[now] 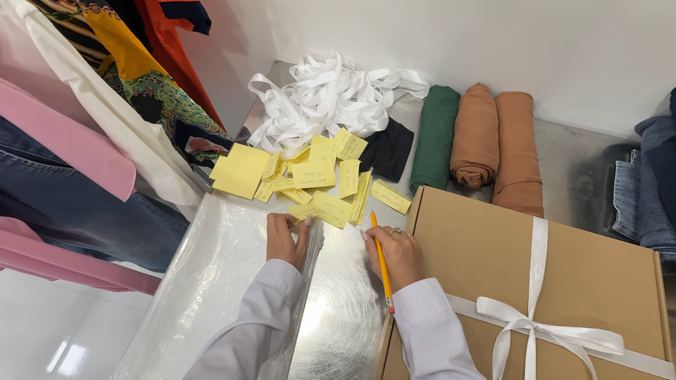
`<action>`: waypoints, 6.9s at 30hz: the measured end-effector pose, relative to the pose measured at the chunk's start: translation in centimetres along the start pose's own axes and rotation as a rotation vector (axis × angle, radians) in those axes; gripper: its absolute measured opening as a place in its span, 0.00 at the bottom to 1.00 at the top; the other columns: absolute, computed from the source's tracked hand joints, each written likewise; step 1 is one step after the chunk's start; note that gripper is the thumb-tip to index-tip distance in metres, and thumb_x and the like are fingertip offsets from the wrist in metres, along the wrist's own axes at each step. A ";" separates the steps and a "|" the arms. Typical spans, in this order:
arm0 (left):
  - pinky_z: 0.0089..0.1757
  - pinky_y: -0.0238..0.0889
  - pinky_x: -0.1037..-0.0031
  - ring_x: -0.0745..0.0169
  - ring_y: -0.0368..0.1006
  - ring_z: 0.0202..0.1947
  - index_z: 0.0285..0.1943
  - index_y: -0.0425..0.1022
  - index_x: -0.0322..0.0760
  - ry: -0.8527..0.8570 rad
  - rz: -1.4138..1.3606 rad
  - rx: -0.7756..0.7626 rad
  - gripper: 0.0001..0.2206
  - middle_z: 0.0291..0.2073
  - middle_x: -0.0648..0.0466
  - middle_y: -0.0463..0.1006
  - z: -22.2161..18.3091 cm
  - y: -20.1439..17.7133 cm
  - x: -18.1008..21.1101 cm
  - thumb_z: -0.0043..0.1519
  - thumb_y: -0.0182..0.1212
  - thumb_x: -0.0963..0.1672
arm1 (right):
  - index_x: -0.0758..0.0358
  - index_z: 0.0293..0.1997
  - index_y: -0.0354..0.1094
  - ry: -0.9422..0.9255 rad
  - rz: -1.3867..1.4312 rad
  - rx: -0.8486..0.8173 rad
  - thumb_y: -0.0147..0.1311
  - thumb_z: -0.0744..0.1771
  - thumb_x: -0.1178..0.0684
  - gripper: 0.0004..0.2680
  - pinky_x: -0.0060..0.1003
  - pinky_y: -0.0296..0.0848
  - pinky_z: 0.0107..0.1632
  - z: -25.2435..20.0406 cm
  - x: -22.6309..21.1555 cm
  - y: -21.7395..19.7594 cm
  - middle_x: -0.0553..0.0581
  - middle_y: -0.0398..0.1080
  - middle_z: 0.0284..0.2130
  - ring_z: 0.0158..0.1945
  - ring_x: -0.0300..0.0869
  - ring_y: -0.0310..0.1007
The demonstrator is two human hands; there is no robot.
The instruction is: The person ties a white ribbon around a cardboard box, writes on a yellow sticky note with a pencil, and attaches the note to the box. They then place the box on a stack of other boxes. Finally, they wrap a rolled piece of brown fabric in a clear plastic bag.
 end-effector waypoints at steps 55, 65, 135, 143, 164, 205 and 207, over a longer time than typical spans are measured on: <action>0.48 0.74 0.68 0.48 0.77 0.51 0.49 0.79 0.34 -0.298 -0.344 -0.101 0.09 0.45 0.47 0.80 8.3 4.6 4.3 0.65 0.61 0.43 | 0.53 0.38 0.72 -0.026 -0.033 0.031 0.51 0.68 0.52 0.04 0.41 0.73 0.38 0.0 0.8 0.7 0.56 0.74 0.25 0.33 0.50 0.78; 0.57 0.63 0.56 0.45 0.59 0.65 0.40 0.79 0.47 -0.158 0.242 -0.273 0.06 0.63 0.53 0.63 8.4 2.2 1.5 0.56 0.68 0.46 | 0.53 0.37 0.72 -0.025 -0.027 0.023 0.50 0.69 0.51 0.05 0.41 0.74 0.39 0.0 0.6 0.5 0.56 0.74 0.26 0.33 0.50 0.78; 0.49 0.72 0.74 0.61 0.78 0.49 0.58 0.72 0.38 -0.370 -0.930 -0.350 0.15 0.56 0.52 0.78 3.9 -22.6 14.6 0.62 0.60 0.44 | 0.62 0.34 0.75 0.858 0.892 0.501 0.71 0.58 0.54 0.09 0.27 0.70 0.32 -1.5 -18.1 -1.4 0.52 0.73 0.24 0.26 0.36 0.68; 0.35 0.65 0.79 0.69 0.71 0.32 0.37 0.82 0.36 -0.566 -0.875 -0.616 0.07 0.32 0.57 0.78 4.2 -20.6 11.2 0.58 0.70 0.44 | 0.65 0.43 0.74 0.655 0.846 0.294 0.70 0.59 0.56 0.13 0.31 0.74 0.44 -2.9 -20.6 -1.3 0.57 0.76 0.34 0.37 0.39 0.72; 0.43 0.73 0.73 0.62 0.79 0.37 0.59 0.66 0.35 -0.245 -0.985 -0.609 0.20 0.39 0.48 0.76 -2.0 -16.8 25.7 0.59 0.69 0.39 | 0.67 0.50 0.69 0.586 0.806 0.592 0.69 0.61 0.62 0.15 0.30 0.80 0.35 -12.3 -12.6 -13.5 0.63 0.76 0.38 0.31 0.38 0.78; 0.50 0.71 0.64 0.60 0.83 0.43 0.50 0.81 0.38 -0.028 -0.734 -0.532 0.09 0.31 0.51 0.86 -8.3 -10.5 38.2 0.62 0.67 0.41 | 0.70 0.42 0.73 0.362 1.026 0.381 0.62 0.65 0.55 0.08 0.41 0.82 0.44 -18.0 -2.2 -21.9 0.69 0.77 0.33 0.37 0.46 0.80; 0.50 0.71 0.63 0.56 0.83 0.42 0.48 0.81 0.36 -0.045 -0.728 -0.541 0.07 0.30 0.48 0.86 -8.0 -11.0 38.5 0.62 0.66 0.41 | 0.70 0.41 0.72 0.414 1.115 0.390 0.56 0.67 0.52 0.09 0.41 0.82 0.42 -17.3 -3.9 -22.1 0.68 0.76 0.35 0.37 0.48 0.81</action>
Point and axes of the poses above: each hand's wrist, its own z-axis towards the middle knuckle, its own y-axis out of the palm, x = y × z, the point moved 1 cm from there along z, towards the middle knuckle
